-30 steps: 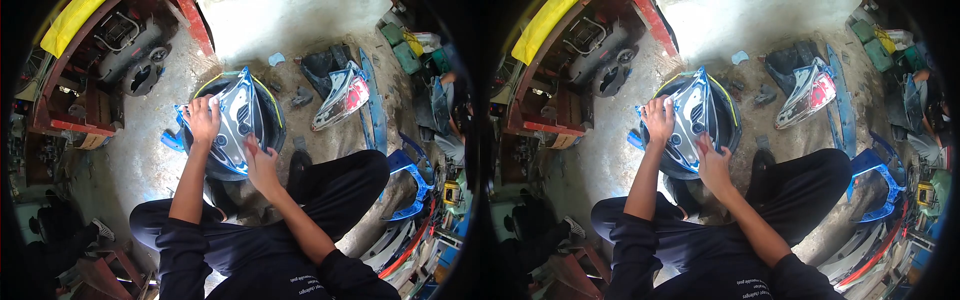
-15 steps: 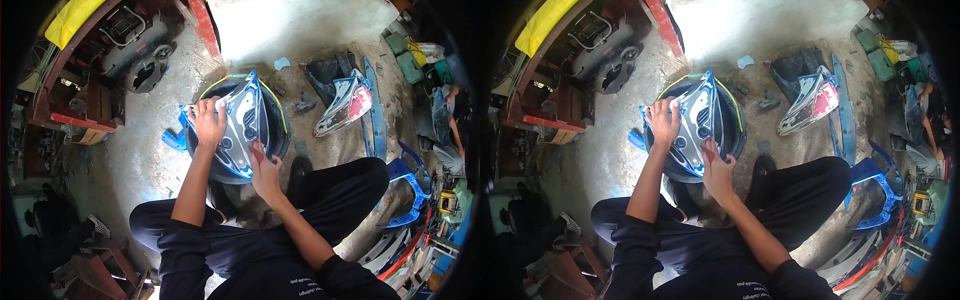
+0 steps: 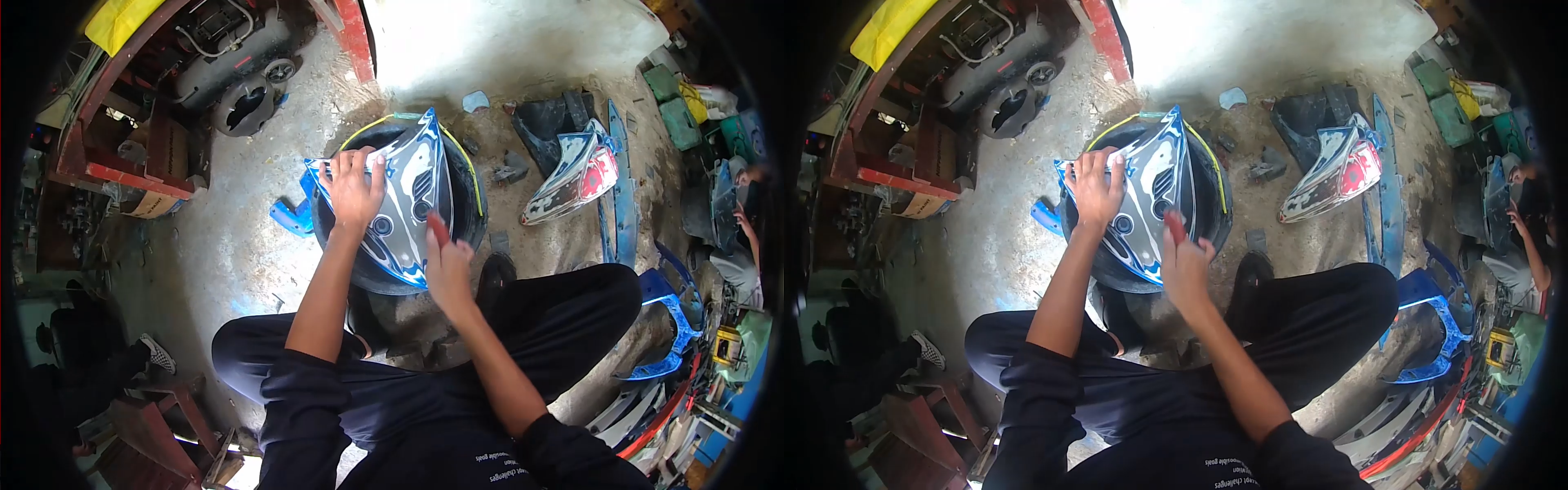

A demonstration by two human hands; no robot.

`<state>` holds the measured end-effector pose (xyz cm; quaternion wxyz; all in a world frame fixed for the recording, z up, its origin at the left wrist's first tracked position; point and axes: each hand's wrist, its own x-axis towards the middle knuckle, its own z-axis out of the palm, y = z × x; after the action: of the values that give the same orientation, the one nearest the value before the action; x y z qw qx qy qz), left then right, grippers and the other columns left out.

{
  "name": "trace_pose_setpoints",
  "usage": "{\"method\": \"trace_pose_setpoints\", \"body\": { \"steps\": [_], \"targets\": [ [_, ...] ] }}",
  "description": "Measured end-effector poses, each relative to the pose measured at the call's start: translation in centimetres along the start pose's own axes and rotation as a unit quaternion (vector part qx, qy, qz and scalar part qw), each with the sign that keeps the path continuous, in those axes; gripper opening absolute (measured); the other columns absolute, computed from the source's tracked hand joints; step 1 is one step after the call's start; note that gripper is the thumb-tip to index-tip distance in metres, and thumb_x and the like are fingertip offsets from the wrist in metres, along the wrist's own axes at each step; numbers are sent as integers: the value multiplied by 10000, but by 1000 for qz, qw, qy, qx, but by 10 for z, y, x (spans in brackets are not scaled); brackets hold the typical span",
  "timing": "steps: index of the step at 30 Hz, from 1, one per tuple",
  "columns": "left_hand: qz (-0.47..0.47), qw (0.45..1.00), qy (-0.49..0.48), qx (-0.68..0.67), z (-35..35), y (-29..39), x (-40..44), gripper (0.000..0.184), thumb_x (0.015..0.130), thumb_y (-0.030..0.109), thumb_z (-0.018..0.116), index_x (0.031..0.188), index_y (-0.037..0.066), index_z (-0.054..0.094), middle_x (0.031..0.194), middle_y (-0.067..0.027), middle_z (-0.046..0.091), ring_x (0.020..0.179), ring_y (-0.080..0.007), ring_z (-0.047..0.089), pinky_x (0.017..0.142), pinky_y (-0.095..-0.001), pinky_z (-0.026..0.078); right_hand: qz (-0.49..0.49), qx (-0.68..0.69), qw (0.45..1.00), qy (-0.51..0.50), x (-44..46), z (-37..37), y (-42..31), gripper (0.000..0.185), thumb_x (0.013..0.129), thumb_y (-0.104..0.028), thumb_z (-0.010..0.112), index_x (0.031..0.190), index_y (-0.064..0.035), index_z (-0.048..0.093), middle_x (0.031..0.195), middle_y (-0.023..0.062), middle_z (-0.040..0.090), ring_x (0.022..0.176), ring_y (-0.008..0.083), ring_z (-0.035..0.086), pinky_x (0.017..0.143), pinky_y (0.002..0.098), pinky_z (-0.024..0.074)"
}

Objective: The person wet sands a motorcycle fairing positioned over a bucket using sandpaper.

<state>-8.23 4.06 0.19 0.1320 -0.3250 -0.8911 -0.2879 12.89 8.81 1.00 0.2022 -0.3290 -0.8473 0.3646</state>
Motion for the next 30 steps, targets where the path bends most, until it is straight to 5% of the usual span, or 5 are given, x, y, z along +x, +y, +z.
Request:
{"method": "trace_pose_setpoints", "body": {
  "steps": [13, 15, 17, 22, 30],
  "targets": [
    [-4, 1000, -3, -12, -2, 2, 2, 359, 1019, 434, 549, 1221, 167, 679, 1194, -98, 643, 1271, -309, 534, 1159, -612, 231, -3, -97, 995, -38, 115, 27, 26, 568, 1101, -395, 329, 1200, 9, 714, 973, 285, 720, 1015, 411, 671, 1080, 575, 309],
    [-5, 1000, 10, -25, 1, 0, 1, 371, 993, 440, 576, 1193, 150, 695, 1169, -98, 641, 1267, -305, 538, 1168, -631, 208, 43, 13, 999, -28, 72, 3, 6, 569, 1102, -394, 332, 1223, 16, 707, 949, 267, 725, 1043, 410, 659, 1071, 569, 321],
    [-7, 1000, 11, -27, -1, -1, 0, 370, 991, 439, 578, 1190, 151, 697, 1168, -98, 642, 1265, -306, 540, 1165, -632, 212, 101, -10, 980, -170, 29, -24, -2, 490, 1109, -340, 338, 1408, -61, 609, 1126, 219, 729, 1129, 365, 645, 1082, 549, 320],
    [-4, 1000, 16, -22, 3, -1, 0, 370, 991, 439, 577, 1185, 147, 699, 1160, -98, 645, 1256, -310, 545, 1162, -632, 220, -21, -81, 986, -144, -52, -24, -15, 478, 1094, -235, 418, 1562, -142, 448, 1617, 81, 439, 1497, 214, 392, 1182, 518, 217],
    [-1, 1000, 16, -7, 2, -1, 0, 373, 1011, 443, 558, 1212, 157, 689, 1188, -103, 649, 1255, -311, 555, 1160, -618, 239, -67, -181, 981, -30, 24, 15, -9, 521, 1070, -260, 463, 1573, -131, 419, 1649, 80, 384, 1531, 235, 338, 1185, 608, 211]
  ]
}}
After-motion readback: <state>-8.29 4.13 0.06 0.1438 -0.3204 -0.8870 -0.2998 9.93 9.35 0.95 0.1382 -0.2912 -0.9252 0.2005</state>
